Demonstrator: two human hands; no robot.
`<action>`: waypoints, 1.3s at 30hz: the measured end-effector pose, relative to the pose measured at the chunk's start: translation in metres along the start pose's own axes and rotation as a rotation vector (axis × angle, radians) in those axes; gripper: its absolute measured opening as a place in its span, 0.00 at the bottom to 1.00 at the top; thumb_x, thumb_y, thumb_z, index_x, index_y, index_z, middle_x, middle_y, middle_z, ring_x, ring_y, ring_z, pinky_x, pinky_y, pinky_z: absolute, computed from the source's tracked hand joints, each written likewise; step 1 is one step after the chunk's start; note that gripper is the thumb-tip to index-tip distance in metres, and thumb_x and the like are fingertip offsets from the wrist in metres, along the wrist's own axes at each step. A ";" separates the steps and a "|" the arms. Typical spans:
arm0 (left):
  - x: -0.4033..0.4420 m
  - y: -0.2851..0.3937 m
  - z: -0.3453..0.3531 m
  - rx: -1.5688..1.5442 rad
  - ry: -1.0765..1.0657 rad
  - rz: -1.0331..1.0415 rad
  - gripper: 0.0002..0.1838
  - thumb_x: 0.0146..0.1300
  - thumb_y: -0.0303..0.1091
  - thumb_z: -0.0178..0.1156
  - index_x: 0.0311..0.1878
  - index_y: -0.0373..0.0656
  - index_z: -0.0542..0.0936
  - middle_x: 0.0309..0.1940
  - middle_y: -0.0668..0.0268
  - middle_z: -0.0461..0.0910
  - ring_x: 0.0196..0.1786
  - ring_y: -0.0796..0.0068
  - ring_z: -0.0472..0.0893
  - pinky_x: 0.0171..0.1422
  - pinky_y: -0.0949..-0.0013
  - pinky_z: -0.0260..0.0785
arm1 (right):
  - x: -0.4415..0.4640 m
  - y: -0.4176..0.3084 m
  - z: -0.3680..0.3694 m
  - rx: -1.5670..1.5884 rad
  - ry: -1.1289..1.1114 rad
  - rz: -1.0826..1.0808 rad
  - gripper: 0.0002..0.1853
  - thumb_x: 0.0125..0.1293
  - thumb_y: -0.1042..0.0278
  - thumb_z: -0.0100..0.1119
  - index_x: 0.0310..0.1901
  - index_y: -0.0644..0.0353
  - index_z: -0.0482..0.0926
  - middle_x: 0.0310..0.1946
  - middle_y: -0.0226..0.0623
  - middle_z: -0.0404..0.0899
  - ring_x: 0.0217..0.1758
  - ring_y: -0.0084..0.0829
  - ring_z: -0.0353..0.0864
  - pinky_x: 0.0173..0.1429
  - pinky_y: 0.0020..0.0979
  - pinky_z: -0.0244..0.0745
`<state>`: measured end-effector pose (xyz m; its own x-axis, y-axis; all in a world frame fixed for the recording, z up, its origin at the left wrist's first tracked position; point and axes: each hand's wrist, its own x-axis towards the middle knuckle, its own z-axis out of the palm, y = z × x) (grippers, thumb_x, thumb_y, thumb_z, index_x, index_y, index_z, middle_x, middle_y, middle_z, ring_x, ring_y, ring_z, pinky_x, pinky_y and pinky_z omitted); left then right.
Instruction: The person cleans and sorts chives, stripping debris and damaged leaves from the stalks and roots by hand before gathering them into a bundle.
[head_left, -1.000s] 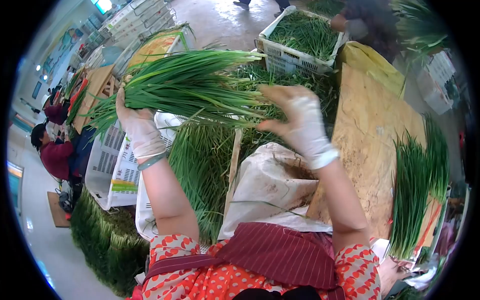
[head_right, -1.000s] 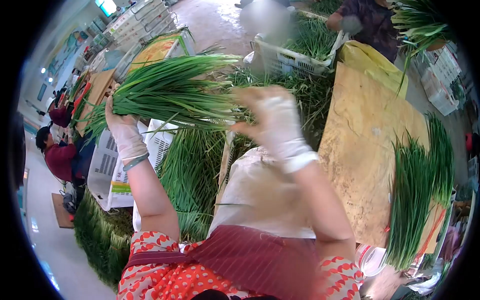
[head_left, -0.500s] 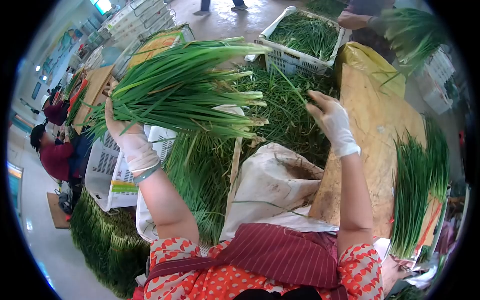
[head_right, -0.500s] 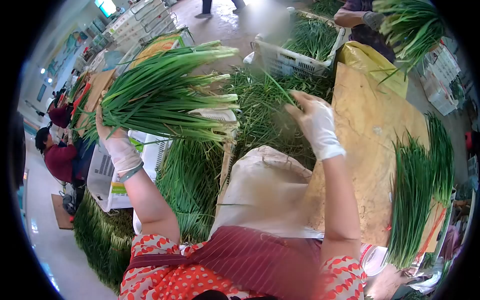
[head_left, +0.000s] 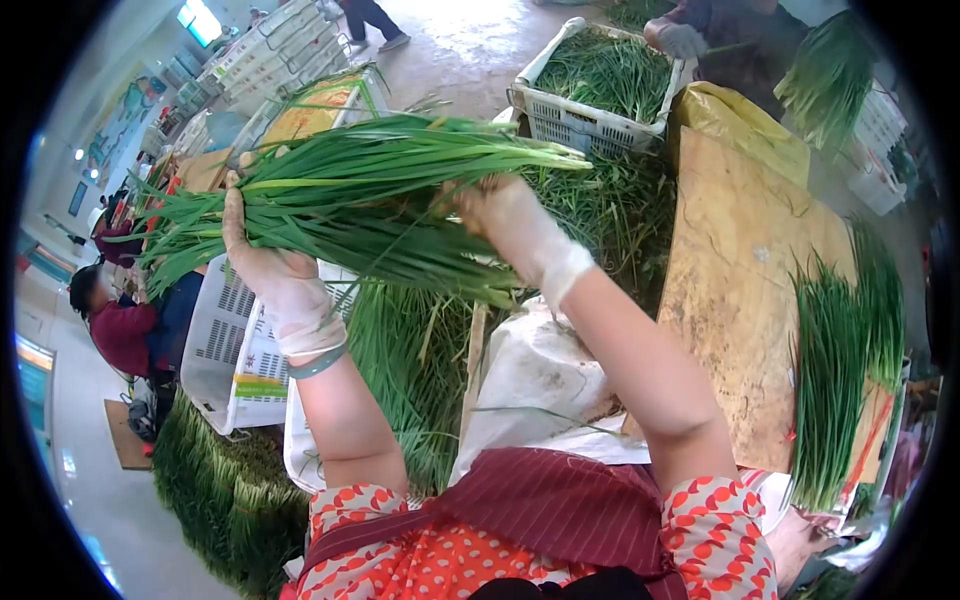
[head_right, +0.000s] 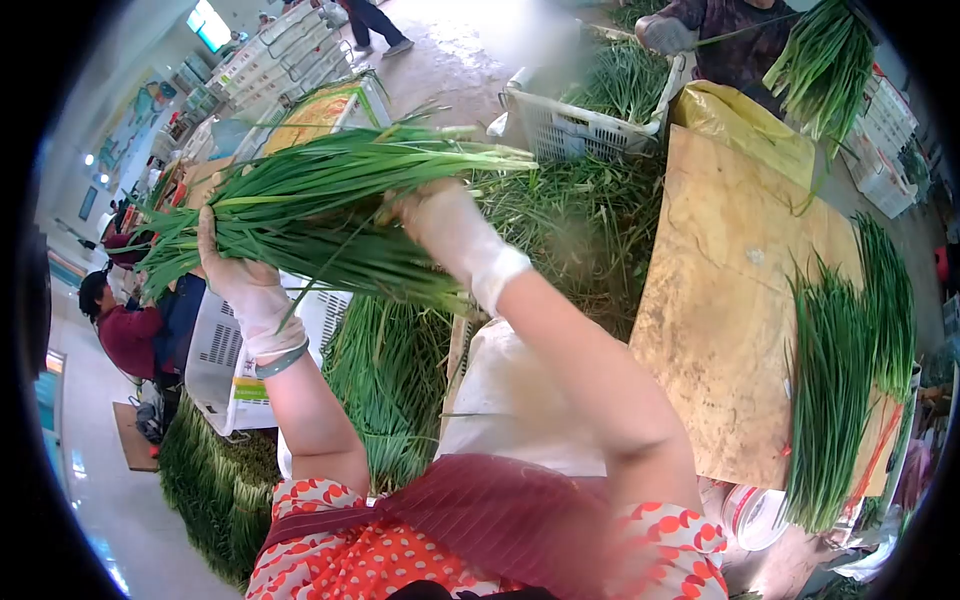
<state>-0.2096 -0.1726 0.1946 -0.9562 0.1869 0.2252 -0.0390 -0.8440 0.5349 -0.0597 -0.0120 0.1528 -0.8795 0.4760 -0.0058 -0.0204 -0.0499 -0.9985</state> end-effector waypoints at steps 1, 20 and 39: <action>0.012 0.001 -0.014 -0.063 -0.116 -0.052 0.17 0.66 0.35 0.46 0.55 0.40 0.73 0.57 0.53 0.72 0.59 0.54 0.72 0.65 0.46 0.62 | -0.011 0.003 0.001 -0.163 -0.082 -0.256 0.08 0.65 0.68 0.54 0.35 0.63 0.80 0.26 0.31 0.81 0.30 0.22 0.75 0.41 0.23 0.70; 0.015 0.004 -0.070 -0.273 -0.521 -0.083 0.15 0.66 0.42 0.50 0.54 0.54 0.76 0.56 0.64 0.73 0.55 0.66 0.74 0.61 0.56 0.67 | -0.109 0.009 -0.179 -0.167 0.509 -0.107 0.14 0.60 0.62 0.60 0.45 0.60 0.80 0.35 0.36 0.81 0.43 0.27 0.80 0.50 0.24 0.73; 0.014 0.020 -0.075 -0.183 -0.438 -0.039 0.11 0.64 0.40 0.52 0.47 0.50 0.75 0.47 0.65 0.75 0.52 0.65 0.74 0.60 0.53 0.66 | -0.019 0.051 -0.096 0.188 0.250 -0.160 0.14 0.64 0.58 0.58 0.43 0.59 0.82 0.39 0.37 0.83 0.44 0.24 0.78 0.57 0.25 0.67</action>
<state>-0.2455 -0.2248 0.1479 -0.7423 0.3818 0.5507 -0.1610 -0.8993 0.4065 0.0014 0.0609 0.0964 -0.7150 0.6898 0.1134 -0.2560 -0.1074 -0.9607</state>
